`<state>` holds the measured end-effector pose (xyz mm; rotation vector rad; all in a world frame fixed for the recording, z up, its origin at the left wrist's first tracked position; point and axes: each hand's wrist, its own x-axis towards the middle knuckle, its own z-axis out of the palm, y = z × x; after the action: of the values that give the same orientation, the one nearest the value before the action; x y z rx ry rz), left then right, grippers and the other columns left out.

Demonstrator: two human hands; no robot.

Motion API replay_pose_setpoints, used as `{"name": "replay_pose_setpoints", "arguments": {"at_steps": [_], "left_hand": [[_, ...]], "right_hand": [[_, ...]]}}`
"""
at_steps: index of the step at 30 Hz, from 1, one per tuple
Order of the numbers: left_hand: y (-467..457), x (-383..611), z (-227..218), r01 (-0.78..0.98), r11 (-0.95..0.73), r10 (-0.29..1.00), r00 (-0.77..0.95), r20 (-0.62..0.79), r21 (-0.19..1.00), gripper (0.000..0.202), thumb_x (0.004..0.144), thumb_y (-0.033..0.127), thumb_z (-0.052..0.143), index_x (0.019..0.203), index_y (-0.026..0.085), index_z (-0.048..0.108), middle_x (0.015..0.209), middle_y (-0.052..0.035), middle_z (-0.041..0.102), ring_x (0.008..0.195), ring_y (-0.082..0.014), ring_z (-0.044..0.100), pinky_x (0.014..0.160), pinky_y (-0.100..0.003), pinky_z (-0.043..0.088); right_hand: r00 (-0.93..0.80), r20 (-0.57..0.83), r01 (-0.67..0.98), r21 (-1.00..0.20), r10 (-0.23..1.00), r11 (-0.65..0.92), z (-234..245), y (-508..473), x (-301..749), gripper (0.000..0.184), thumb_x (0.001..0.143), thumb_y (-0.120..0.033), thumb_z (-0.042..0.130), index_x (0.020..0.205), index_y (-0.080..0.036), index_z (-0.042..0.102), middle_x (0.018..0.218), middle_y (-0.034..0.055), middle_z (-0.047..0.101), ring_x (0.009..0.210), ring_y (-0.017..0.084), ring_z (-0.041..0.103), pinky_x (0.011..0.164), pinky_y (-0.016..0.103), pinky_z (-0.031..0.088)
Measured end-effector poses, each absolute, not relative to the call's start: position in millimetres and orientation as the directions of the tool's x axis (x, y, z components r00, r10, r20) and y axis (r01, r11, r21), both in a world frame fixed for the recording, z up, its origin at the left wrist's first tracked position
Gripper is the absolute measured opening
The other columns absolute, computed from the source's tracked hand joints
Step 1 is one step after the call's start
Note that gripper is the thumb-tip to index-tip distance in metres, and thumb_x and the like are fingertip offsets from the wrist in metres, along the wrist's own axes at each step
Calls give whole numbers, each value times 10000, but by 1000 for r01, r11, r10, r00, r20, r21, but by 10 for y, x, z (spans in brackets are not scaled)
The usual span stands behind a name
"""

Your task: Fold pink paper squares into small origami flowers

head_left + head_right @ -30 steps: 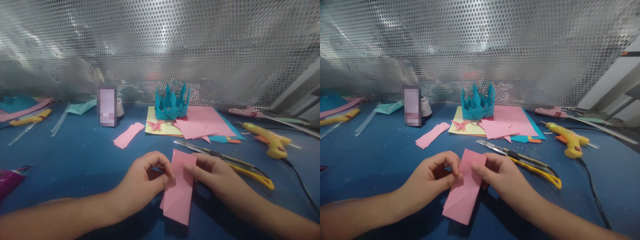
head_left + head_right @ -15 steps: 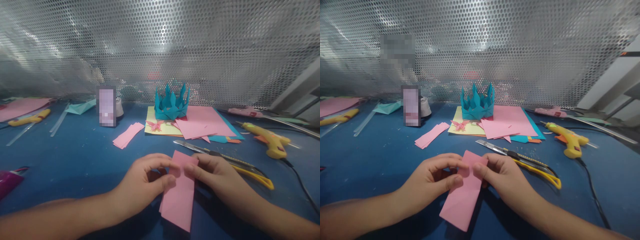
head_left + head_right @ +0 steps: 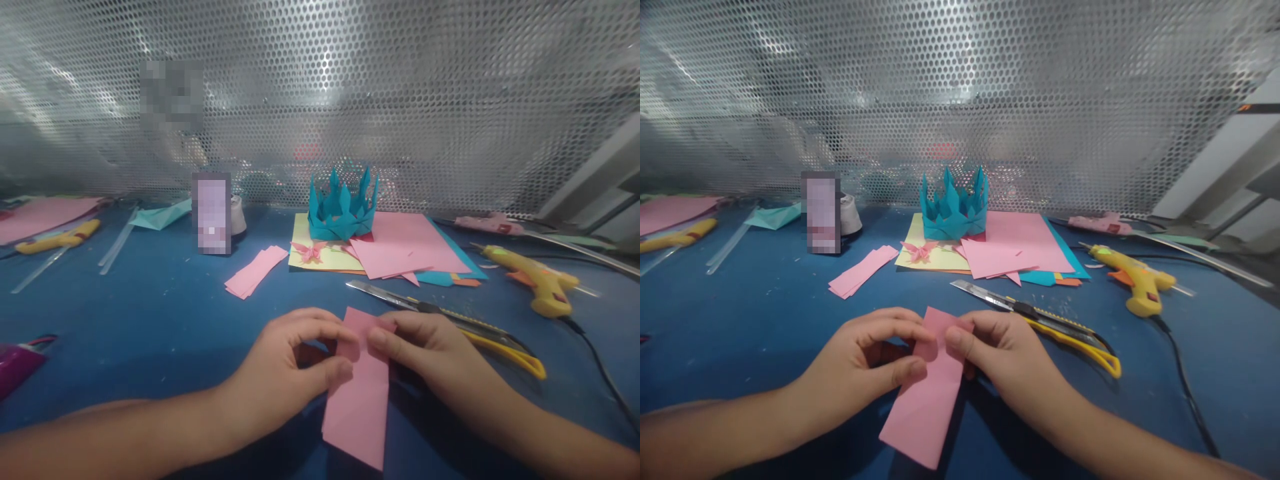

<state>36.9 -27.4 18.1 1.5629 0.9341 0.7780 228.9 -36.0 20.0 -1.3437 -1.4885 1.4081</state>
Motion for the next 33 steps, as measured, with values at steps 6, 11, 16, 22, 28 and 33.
{"name": "replay_pose_setpoints", "arguments": {"at_steps": [6, 11, 16, 22, 28, 33], "left_hand": [[-265, 368, 142, 148, -86, 885, 465, 8, 985, 181, 721, 140, 667, 885, 204, 708, 952, -32, 596, 796, -130, 568, 665, -220, 510], [-262, 358, 134, 145, -77, 883, 470, 0, 986, 194, 722, 131, 663, 893, 211, 705, 971, -30, 591, 817, -132, 563, 680, -220, 505], [-263, 363, 134, 125, -59, 880, 474, -7, 990, 217, 719, 117, 663, 905, 220, 702, 973, -17, 577, 809, -117, 558, 671, -197, 500], [-270, 366, 132, 130, -69, 884, 468, 0, 989, 228, 709, 109, 664, 900, 227, 709, 999, -24, 579, 821, -130, 566, 682, -213, 509], [-229, 360, 127, 140, -78, 882, 472, 2, 987, 223, 716, 140, 664, 919, 222, 706, 1011, -34, 583, 837, -145, 578, 695, -237, 519], [-169, 354, 115, 187, -49, 887, 460, -44, 981, 189, 718, 148, 654, 901, 177, 691, 1012, -50, 571, 782, -137, 574, 646, -243, 522]], "right_hand": [[-235, -165, 239, -965, 958, -108, 219, -373, 2289, 362, 750, -471, 617, 549, -180, 539, 503, -47, 422, 463, 74, 355, 419, 216, 266], [-229, -169, 239, -964, 959, -113, 206, -346, 2281, 324, 726, -449, 647, 565, -183, 555, 508, -47, 444, 460, 74, 378, 417, 212, 286], [-235, -164, 262, -960, 958, -100, 177, -338, 2304, 277, 744, -413, 642, 603, -181, 583, 536, -40, 483, 491, 79, 413, 454, 212, 317], [-219, -170, 280, -954, 961, -105, 196, -359, 2305, 279, 726, -418, 657, 595, -181, 587, 531, -38, 492, 489, 86, 424, 460, 219, 333], [-199, -183, 282, -952, 963, -122, 181, -338, 2306, 311, 716, -476, 666, 622, -187, 600, 533, -32, 512, 497, 94, 458, 484, 221, 389], [-220, -213, 174, -969, 952, -177, 149, -297, 2308, 330, 629, -409, 768, 832, -186, 634, 675, -10, 613, 596, 114, 539, 572, 225, 456]]}}
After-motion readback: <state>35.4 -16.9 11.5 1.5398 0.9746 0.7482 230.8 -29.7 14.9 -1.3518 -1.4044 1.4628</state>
